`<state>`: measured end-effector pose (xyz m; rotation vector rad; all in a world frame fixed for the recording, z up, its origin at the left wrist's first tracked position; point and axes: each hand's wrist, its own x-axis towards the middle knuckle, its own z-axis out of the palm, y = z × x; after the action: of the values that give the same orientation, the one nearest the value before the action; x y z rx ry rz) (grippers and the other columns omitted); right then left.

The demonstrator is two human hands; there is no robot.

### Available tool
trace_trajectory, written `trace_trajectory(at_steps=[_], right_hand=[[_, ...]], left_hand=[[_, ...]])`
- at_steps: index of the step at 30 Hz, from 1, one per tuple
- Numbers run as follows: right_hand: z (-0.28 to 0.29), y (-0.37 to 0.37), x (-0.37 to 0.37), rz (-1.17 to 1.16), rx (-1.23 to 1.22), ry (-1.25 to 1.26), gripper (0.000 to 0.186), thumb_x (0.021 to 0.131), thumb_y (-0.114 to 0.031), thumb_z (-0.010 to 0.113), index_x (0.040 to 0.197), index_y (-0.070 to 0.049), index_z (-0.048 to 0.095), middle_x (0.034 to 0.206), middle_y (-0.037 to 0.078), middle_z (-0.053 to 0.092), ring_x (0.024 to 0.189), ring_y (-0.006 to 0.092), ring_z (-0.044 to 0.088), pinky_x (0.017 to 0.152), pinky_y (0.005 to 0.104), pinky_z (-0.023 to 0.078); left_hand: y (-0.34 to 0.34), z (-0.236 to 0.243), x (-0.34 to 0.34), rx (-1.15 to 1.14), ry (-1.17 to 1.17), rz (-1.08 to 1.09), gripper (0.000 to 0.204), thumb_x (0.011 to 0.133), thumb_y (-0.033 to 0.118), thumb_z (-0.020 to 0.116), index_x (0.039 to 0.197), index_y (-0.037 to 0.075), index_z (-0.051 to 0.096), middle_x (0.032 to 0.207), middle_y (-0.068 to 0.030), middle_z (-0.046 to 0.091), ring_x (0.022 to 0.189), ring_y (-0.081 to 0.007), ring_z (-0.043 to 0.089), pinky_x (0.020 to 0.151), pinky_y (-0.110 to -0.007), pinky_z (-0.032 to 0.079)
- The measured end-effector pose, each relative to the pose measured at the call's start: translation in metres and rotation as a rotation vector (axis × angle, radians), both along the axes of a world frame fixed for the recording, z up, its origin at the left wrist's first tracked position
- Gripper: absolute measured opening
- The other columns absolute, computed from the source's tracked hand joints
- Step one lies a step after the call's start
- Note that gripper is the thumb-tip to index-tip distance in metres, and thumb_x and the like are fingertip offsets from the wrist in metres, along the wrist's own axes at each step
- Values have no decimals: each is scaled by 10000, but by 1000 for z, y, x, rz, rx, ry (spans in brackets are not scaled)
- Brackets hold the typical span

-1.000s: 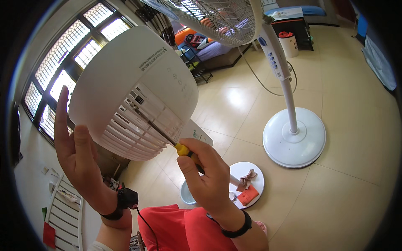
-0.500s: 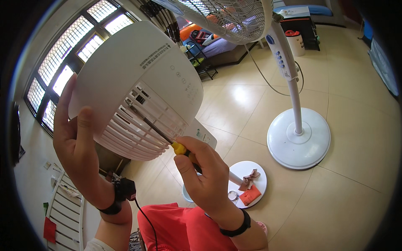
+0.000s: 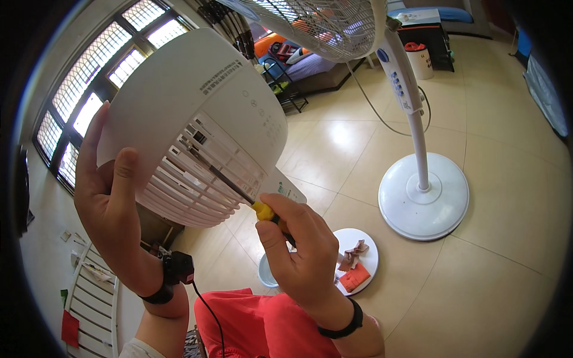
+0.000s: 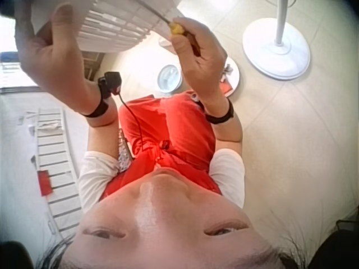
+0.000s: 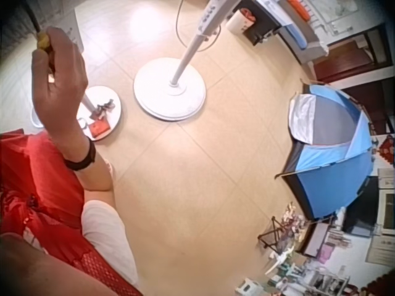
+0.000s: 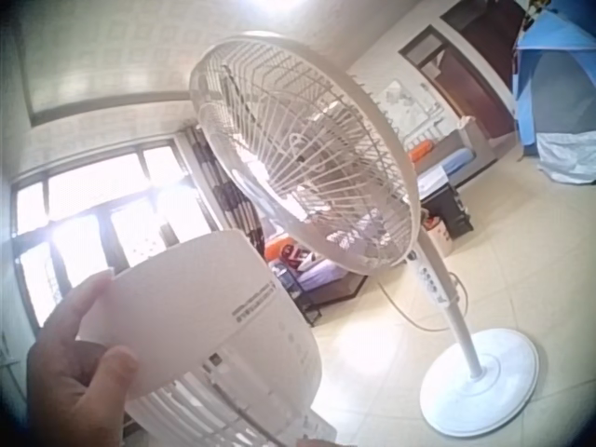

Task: The person unscrews and removes a plastic housing part from a fan motor using a screwdriver, then aligns the part and screws it back into place.

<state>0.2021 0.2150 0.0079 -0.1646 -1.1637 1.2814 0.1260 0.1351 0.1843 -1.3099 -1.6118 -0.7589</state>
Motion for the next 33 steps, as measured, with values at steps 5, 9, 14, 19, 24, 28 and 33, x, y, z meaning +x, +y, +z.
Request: trace_trajectory(at_steps=[5, 9, 14, 19, 24, 28, 33], right_hand=[[4, 3, 4, -111, 55, -36, 227, 835, -69, 639, 1046, 12, 616, 781, 103, 635, 655, 171, 605, 594, 265, 513], [5, 3, 4, -145, 58, -40, 227, 822, -60, 644, 1037, 10, 620, 779, 104, 639, 650, 187, 604, 593, 274, 512], [5, 5, 3, -193, 73, -68, 234, 808, -57, 652, 1032, 4, 621, 772, 103, 636, 648, 203, 605, 591, 284, 502], [7, 4, 2, -208, 70, -43, 230, 803, -64, 658, 1023, -3, 623, 765, 98, 634, 641, 199, 599, 586, 291, 487], [7, 6, 0, -215, 76, -48, 228, 801, -67, 659, 1018, -9, 621, 752, 91, 629, 627, 196, 588, 577, 302, 466], [6, 8, -1, -235, 98, -32, 227, 802, -68, 657, 1019, -11, 618, 728, 87, 613, 609, 201, 573, 573, 304, 459], [4, 9, -3, -241, 106, -40, 220, 805, -73, 655, 1015, -17, 618, 706, 82, 594, 593, 207, 555, 567, 314, 450]], left_hand=[[1, -2, 1, 5, -21, -24, 485, 890, 235, 630, 1335, 99, 493, 709, -59, 683, 497, -2, 490, 510, -152, 292], [1, -3, 0, 9, -6, -22, 497, 891, 232, 631, 1344, 94, 480, 769, -98, 699, 603, -40, 597, 582, -157, 377], [3, -5, 2, -1, -58, -12, 509, 888, 228, 635, 1351, 93, 471, 810, -126, 705, 679, -63, 635, 649, -164, 416], [0, -2, 3, -6, -45, 20, 503, 892, 224, 631, 1352, 98, 471, 806, -133, 704, 703, -66, 640, 665, -168, 421], [2, -4, 3, -9, -39, 24, 495, 895, 223, 625, 1352, 109, 474, 823, -137, 701, 715, -91, 656, 643, -185, 444], [7, -6, 3, 55, -49, -77, 452, 848, 146, 665, 1282, 96, 549, 612, -26, 649, 514, 15, 502, 512, -140, 276], [12, -8, -1, 84, -53, -160, 464, 852, 135, 662, 1295, 83, 532, 678, -59, 675, 557, -4, 537, 540, -136, 311]])
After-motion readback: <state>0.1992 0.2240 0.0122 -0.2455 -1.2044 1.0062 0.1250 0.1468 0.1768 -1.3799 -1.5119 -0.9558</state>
